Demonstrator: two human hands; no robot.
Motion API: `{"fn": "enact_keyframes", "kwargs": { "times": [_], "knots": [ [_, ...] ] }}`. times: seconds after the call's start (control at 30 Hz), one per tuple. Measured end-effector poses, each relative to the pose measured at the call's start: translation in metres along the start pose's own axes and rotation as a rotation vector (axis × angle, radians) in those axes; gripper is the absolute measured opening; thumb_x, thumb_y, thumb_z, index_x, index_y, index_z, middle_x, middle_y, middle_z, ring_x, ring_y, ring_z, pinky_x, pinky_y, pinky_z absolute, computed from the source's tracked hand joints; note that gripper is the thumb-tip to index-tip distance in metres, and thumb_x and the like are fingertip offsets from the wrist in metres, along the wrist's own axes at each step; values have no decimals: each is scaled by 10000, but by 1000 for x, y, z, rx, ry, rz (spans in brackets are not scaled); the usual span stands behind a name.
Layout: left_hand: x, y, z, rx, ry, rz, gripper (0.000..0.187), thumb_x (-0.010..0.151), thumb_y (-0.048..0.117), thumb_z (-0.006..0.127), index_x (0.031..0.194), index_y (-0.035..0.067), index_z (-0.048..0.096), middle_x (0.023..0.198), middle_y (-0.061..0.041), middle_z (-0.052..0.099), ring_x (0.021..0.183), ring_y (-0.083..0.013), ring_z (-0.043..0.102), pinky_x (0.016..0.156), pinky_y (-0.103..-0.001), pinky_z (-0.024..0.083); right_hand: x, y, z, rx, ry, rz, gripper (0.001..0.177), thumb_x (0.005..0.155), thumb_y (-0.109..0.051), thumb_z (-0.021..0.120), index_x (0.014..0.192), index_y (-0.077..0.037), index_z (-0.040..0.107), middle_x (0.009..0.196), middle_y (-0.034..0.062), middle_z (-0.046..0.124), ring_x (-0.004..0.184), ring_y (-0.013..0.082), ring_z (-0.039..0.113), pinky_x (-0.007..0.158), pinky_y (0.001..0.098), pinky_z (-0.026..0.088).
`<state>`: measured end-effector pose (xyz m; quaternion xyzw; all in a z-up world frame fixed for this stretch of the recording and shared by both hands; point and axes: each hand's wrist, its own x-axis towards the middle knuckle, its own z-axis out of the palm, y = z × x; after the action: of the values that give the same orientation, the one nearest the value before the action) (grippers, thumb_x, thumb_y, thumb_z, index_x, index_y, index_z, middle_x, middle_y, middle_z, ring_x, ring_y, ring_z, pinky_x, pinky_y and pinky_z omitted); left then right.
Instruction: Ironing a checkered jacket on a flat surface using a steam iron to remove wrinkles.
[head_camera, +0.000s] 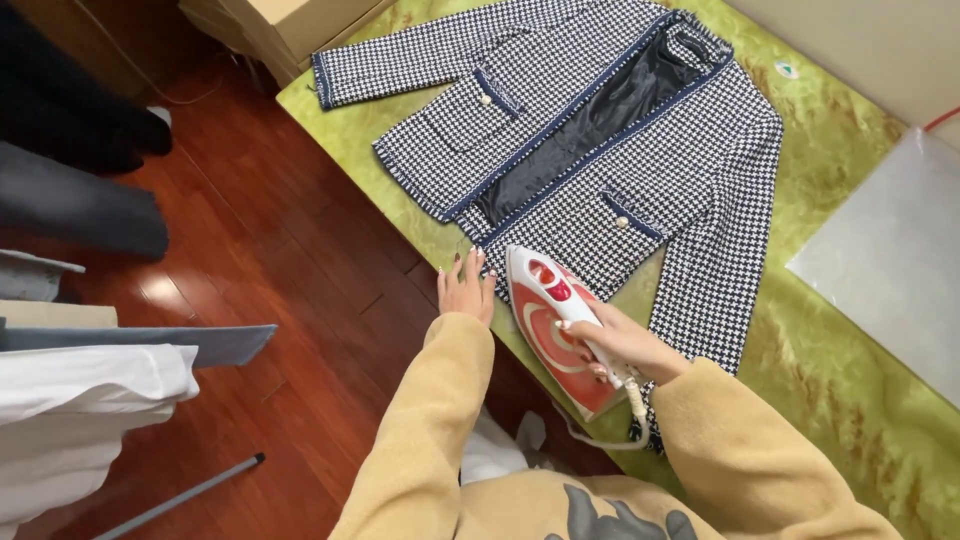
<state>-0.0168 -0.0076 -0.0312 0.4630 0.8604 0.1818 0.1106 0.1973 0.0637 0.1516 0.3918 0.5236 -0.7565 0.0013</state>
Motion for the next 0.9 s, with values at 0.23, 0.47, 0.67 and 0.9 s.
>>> {"fn": "enact_keyframes", "kwargs": {
  "times": [0.23, 0.47, 0.67, 0.9],
  "knots": [
    [31, -28, 23, 75, 555, 271, 347, 725, 302, 524, 1059, 213, 547, 779, 94, 654, 861, -163, 515, 921, -330, 362, 20, 8, -10, 137, 202, -121, 242, 781, -132, 536, 955, 23, 471, 470, 150, 433, 281, 218, 423, 260, 389, 408],
    [65, -29, -15, -52, 234, 166, 124, 759, 385, 545, 853, 318, 588, 647, 51, 529, 681, -199, 564, 687, -332, 472, 84, -44, 18, 449, 501, -295, 150, 836, -163, 498, 821, -18, 461, 531, 77, 442, 357, 172, 468, 354, 349, 448],
    [109, -15, -60, -77, -319, 132, 219, 817, 450, 482, 878, 273, 596, 702, 64, 641, 803, -196, 632, 731, -375, 495, 140, -90, 24, 650, 709, -412, 162, 866, -166, 481, 874, -31, 391, 578, 58, 449, 407, 157, 484, 405, 328, 466],
    [138, 3, -97, -1, -695, 340, 266, 781, 440, 545, 854, 186, 513, 775, 36, 674, 865, -232, 632, 783, -399, 483, 151, -85, 12, 623, 727, -338, 149, 843, -166, 517, 881, -50, 429, 527, 65, 440, 334, 150, 442, 335, 351, 432]
  ]
}}
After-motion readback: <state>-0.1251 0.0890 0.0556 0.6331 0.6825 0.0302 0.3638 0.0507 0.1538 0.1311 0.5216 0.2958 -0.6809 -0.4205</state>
